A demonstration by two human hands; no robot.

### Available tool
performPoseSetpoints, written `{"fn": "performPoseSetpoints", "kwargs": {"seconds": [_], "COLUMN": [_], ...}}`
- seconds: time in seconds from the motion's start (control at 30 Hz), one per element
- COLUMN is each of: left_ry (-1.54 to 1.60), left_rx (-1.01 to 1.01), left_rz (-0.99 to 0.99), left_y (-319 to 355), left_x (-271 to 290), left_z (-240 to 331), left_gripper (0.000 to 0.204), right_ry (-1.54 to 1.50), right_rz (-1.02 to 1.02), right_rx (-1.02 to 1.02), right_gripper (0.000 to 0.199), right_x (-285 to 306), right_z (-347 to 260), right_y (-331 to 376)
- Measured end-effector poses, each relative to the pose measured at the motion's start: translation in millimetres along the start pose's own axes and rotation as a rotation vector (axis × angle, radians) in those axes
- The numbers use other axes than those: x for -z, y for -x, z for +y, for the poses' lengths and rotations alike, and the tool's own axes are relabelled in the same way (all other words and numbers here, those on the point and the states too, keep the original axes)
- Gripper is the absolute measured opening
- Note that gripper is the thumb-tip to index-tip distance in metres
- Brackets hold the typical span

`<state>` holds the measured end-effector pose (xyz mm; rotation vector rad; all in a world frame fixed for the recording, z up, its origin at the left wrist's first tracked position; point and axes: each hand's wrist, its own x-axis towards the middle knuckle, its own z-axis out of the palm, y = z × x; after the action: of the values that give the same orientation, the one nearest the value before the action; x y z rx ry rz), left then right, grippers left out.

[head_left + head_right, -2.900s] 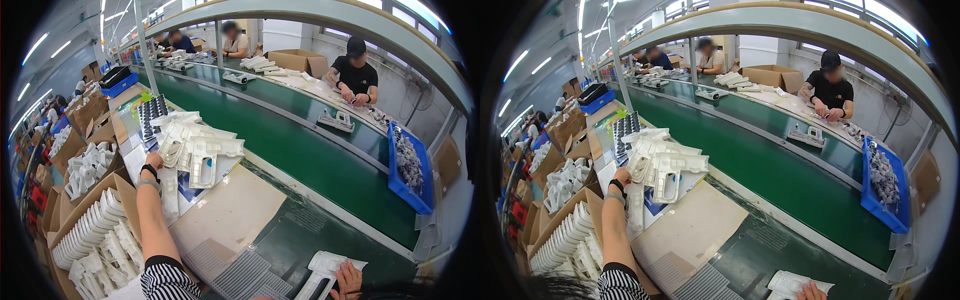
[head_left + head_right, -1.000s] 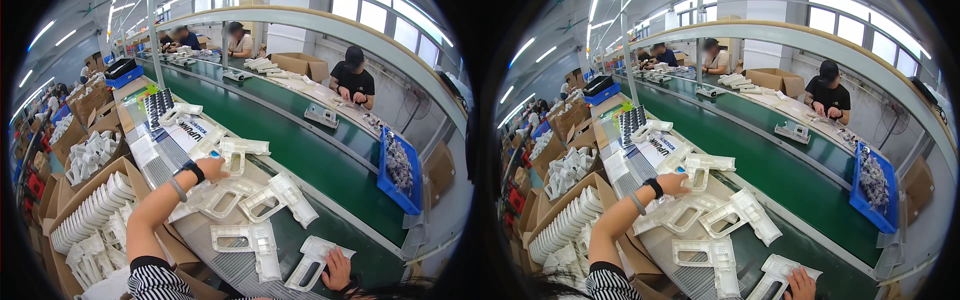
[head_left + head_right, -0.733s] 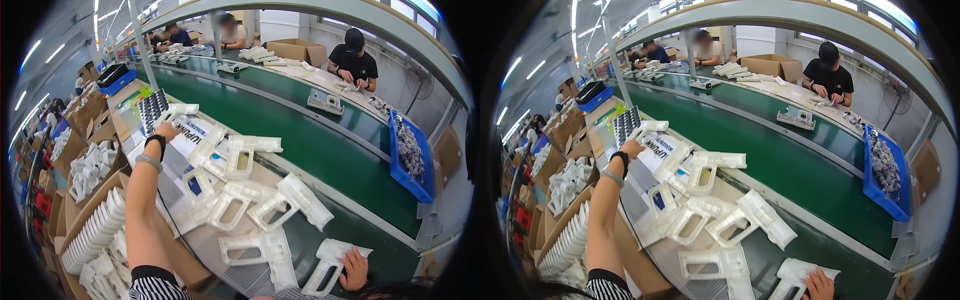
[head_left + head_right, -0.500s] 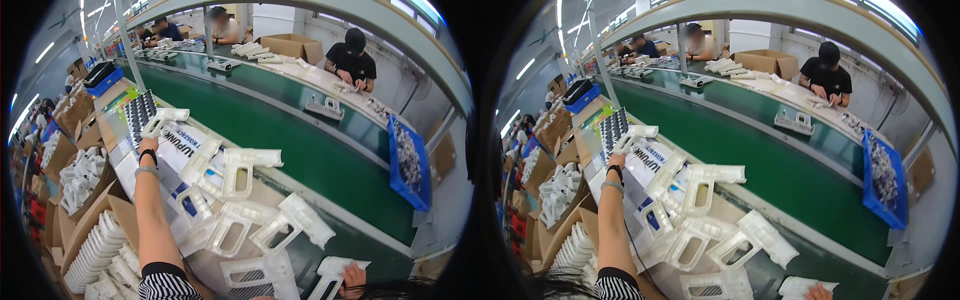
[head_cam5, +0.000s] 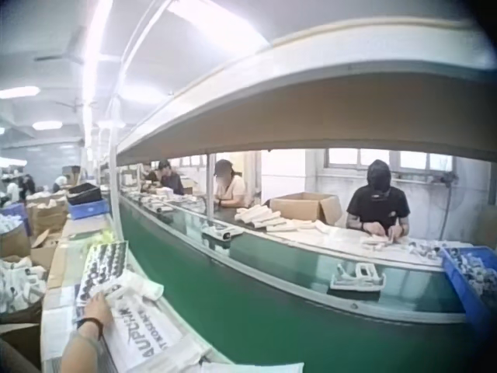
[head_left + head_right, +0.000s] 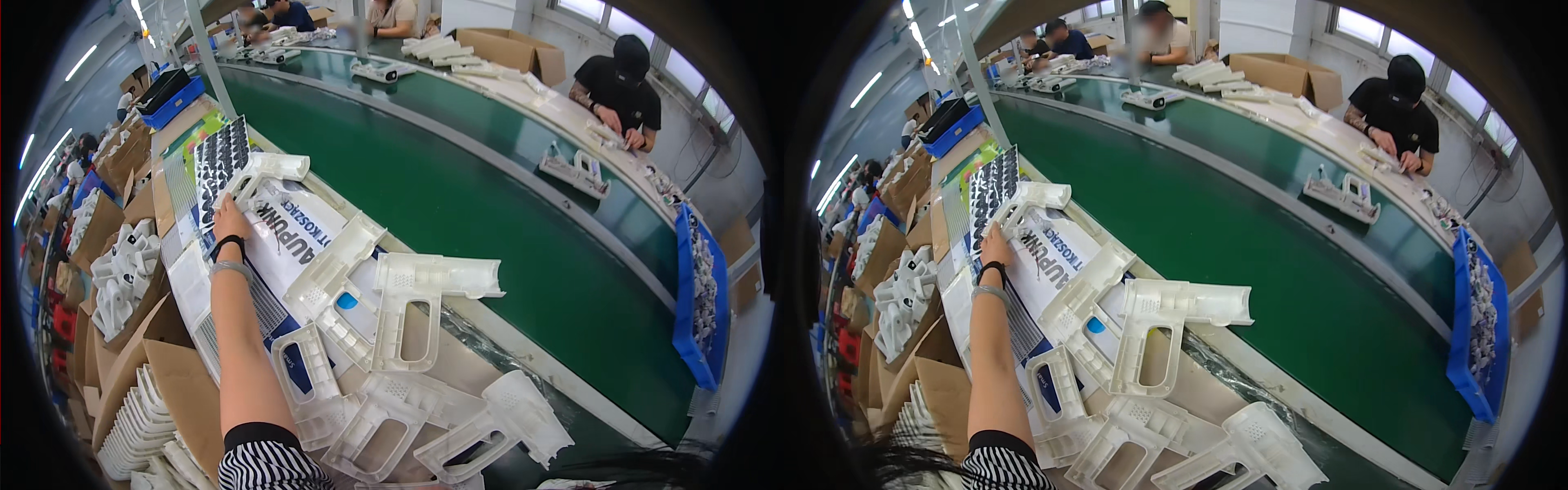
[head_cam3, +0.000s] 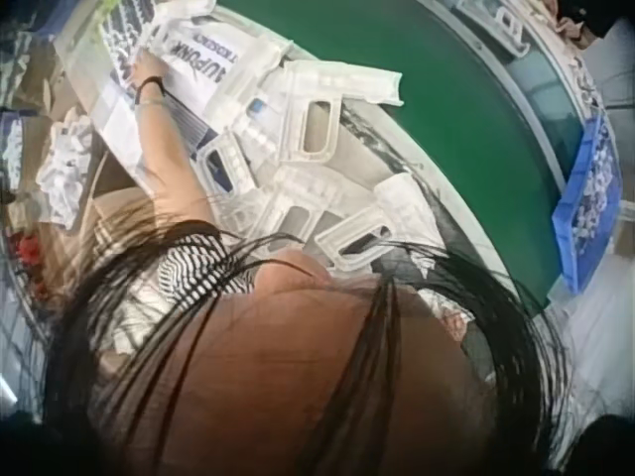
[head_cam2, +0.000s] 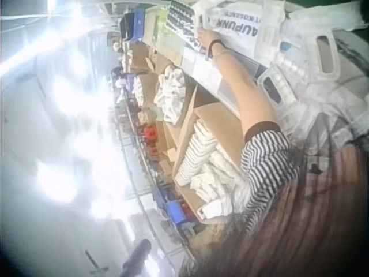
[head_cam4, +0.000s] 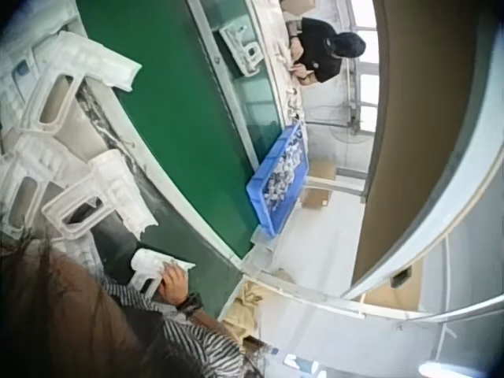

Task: Manually assembling the internal motor, wiring, and plastic housing of toy guns on a factory assembly line.

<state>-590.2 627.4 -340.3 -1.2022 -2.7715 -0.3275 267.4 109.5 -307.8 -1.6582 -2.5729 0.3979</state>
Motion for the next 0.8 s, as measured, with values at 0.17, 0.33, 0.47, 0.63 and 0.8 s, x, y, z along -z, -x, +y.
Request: {"fn": "performPoseSetpoints", "kwargs": {"seconds": [0.17, 0.33, 0.47, 0.63, 0.8], "left_ry": [-0.082, -0.335, -0.389, -0.237, 0.027], "left_rx": [-0.076, -0.085, -0.13, -0.224, -0.4], "left_rz": [0.141, 0.221, 0.213, 0.21, -0.055], "left_y": [12.5, 29.4, 44.3, 90.0, 179.8], "left_x": [-2.4, 27.9, 59.9, 118.4, 173.9], "left_z": [8.6, 14.0, 13.5, 25.8, 58.8], "left_gripper": [0.039, 0.023, 0.021, 0.017, 0.042], "right_ry": [0.034, 0.033, 0.037, 0.203, 0.234], "right_rz": [-0.119, -0.028, 0.006, -0.057, -0.077], "right_rx": [0.009, -0.062, -0.073, -0.131, -0.119], "right_gripper": [0.047, 0.048, 0.051, 0.054, 0.058], "right_x": [-4.4, 1.6, 3.7, -17.4, -27.8], "right_z": [12.5, -3.2, -9.1, -0.3, 4.0], "right_y": [12.1, -5.0, -11.0, -2.0, 8.2]}}
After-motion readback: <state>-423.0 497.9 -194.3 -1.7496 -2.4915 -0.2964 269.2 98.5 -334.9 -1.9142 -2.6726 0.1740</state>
